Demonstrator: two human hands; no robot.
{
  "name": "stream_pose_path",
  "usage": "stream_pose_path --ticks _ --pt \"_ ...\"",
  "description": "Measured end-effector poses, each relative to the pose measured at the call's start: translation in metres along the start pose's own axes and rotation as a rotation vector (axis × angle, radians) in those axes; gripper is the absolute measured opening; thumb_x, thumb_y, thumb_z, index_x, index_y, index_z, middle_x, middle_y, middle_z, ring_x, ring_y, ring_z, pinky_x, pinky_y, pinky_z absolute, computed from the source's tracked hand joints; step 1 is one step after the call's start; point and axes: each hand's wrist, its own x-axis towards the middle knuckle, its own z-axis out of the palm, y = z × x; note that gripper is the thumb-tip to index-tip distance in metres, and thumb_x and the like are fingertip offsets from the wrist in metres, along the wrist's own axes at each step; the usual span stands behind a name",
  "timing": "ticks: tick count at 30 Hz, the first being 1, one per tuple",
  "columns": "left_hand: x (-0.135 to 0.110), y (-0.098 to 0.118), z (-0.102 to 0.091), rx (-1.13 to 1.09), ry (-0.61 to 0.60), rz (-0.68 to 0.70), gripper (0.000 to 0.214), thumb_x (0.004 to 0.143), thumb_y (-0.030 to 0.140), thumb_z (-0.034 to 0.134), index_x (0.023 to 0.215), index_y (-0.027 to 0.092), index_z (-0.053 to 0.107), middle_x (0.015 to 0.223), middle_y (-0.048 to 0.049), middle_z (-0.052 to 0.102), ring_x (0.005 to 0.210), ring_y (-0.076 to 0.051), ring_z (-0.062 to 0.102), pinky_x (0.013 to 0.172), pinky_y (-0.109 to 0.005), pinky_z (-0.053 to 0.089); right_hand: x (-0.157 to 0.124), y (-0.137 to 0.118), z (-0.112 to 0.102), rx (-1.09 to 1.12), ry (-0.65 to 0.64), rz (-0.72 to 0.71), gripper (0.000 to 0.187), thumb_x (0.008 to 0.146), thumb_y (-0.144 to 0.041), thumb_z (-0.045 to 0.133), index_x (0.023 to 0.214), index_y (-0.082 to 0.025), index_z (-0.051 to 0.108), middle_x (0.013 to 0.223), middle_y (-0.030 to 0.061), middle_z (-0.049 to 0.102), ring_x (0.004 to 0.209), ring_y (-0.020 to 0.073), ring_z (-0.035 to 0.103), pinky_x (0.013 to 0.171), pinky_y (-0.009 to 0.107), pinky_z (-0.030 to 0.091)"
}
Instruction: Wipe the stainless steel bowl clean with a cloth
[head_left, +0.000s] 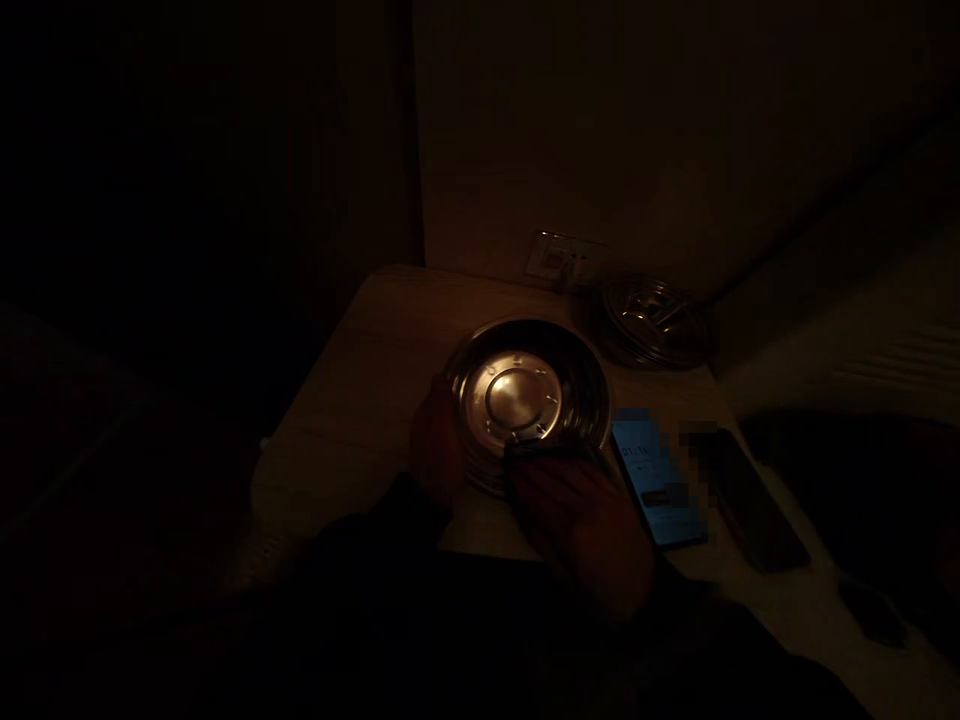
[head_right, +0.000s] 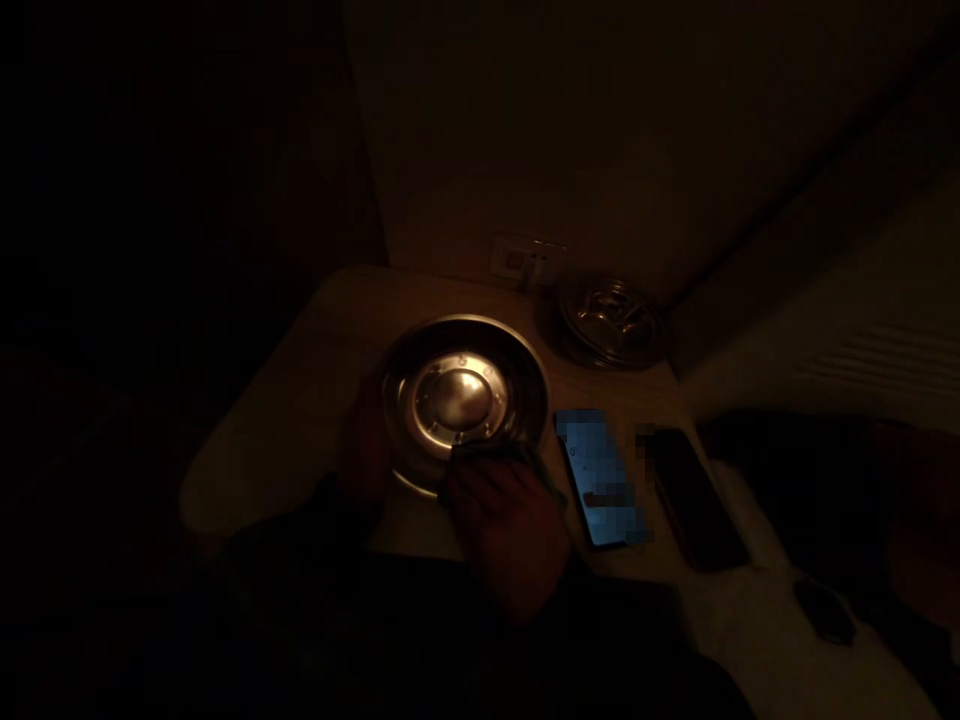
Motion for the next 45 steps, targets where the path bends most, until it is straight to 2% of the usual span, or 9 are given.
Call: stream_pose_path --ticks 5,8,12,19,24,28,32,39,45 --pt "0.005 -0.004 0.0 0.035 0.051 -0.044 0.035 0.097 0.035 0.031 0.086 0.021 0.061 0.088 -0.006 0.071 0.091 -0.023 0.066 0.088 -0.035 0.048 0.018 -0.016 0.019 0.07 0.039 0.078 0.029 0.092 -0.02 0.054 0.118 -0.014 0.066 0.116 0.0111 0.07 0.108 0.024 0.063 0.089 0.039 0.054" --pt "0.006 -0.004 0.001 -0.045 0.009 -0.043 0.044 0.097 0.046 0.029 0.085 0.021 0.063 0.088 -0.006 0.071 0.092 -0.023 0.065 0.088 -0.035 0.048 0.007 -0.005 0.008 0.033 0.004 -0.01 0.03 0.092 -0.015 0.052 0.119 -0.014 0.065 0.119 0.0104 0.069 0.108 0.0237 0.064 0.089 0.04 0.053" --pt "0.004 -0.003 0.003 -0.096 -0.013 -0.037 0.045 0.096 0.048 0.031 0.081 0.02 0.064 0.082 -0.0045 0.071 0.083 -0.021 0.066 0.083 -0.033 0.05 -0.005 0.011 -0.009 -0.031 -0.035 -0.089 0.028 0.092 -0.013 0.051 0.115 -0.015 0.067 0.115 0.0089 0.071 0.106 0.0247 0.065 0.088 0.042 0.053" --pt "0.003 -0.002 -0.001 -0.016 -0.005 -0.05 0.045 0.097 0.041 0.028 0.073 0.021 0.06 0.071 -0.003 0.068 0.069 -0.018 0.063 0.068 -0.03 0.05 0.019 -0.014 0.014 0.085 -0.004 0.024 0.031 0.089 -0.015 0.054 0.118 -0.012 0.065 0.12 0.0095 0.069 0.11 0.0254 0.063 0.092 0.041 0.053" --pt "0.004 -0.004 -0.001 -0.075 -0.04 0.004 0.053 0.095 0.054 0.029 0.079 0.019 0.065 0.079 -0.0058 0.072 0.079 -0.022 0.066 0.076 -0.033 0.052 0.0 0.008 -0.007 0.002 -0.106 -0.061 0.032 0.089 -0.015 0.054 0.119 -0.017 0.065 0.119 0.0093 0.069 0.11 0.0252 0.062 0.095 0.045 0.051" --pt "0.006 -0.009 -0.001 -0.071 -0.045 0.018 0.05 0.096 0.05 0.029 0.083 0.02 0.067 0.086 -0.0067 0.073 0.087 -0.023 0.067 0.084 -0.035 0.05 -0.013 0.031 -0.027 -0.111 -0.133 -0.13 0.033 0.087 -0.011 0.055 0.118 -0.017 0.066 0.12 0.009 0.069 0.111 0.0269 0.062 0.098 0.052 0.048" --pt "0.007 -0.009 -0.001 -0.049 -0.044 0.06 0.041 0.097 0.043 0.032 0.089 0.021 0.066 0.089 -0.0055 0.074 0.089 -0.023 0.067 0.086 -0.034 0.05 -0.013 0.038 -0.032 -0.126 -0.161 -0.161 0.031 0.086 -0.011 0.056 0.115 -0.015 0.067 0.119 0.0084 0.07 0.11 0.0276 0.061 0.099 0.052 0.047" --pt "0.006 -0.001 0.0 0.046 -0.024 0.013 0.038 0.098 0.036 0.03 0.081 0.021 0.06 0.076 -0.0046 0.07 0.073 -0.02 0.065 0.071 -0.031 0.051 -0.001 0.017 -0.017 -0.01 -0.142 -0.055 0.03 0.086 -0.011 0.055 0.112 -0.018 0.069 0.114 0.0069 0.071 0.107 0.0257 0.063 0.098 0.047 0.048" --pt "0.008 0.0 0.002 0.095 0.024 0.015 0.03 0.096 0.028 0.035 0.074 0.023 0.054 0.065 -0.0036 0.065 0.063 -0.019 0.061 0.065 -0.03 0.049 0.026 -0.019 0.008 0.131 -0.074 0.171 0.028 0.086 -0.014 0.056 0.11 -0.017 0.069 0.114 0.0063 0.072 0.106 0.0246 0.062 0.096 0.04 0.049"
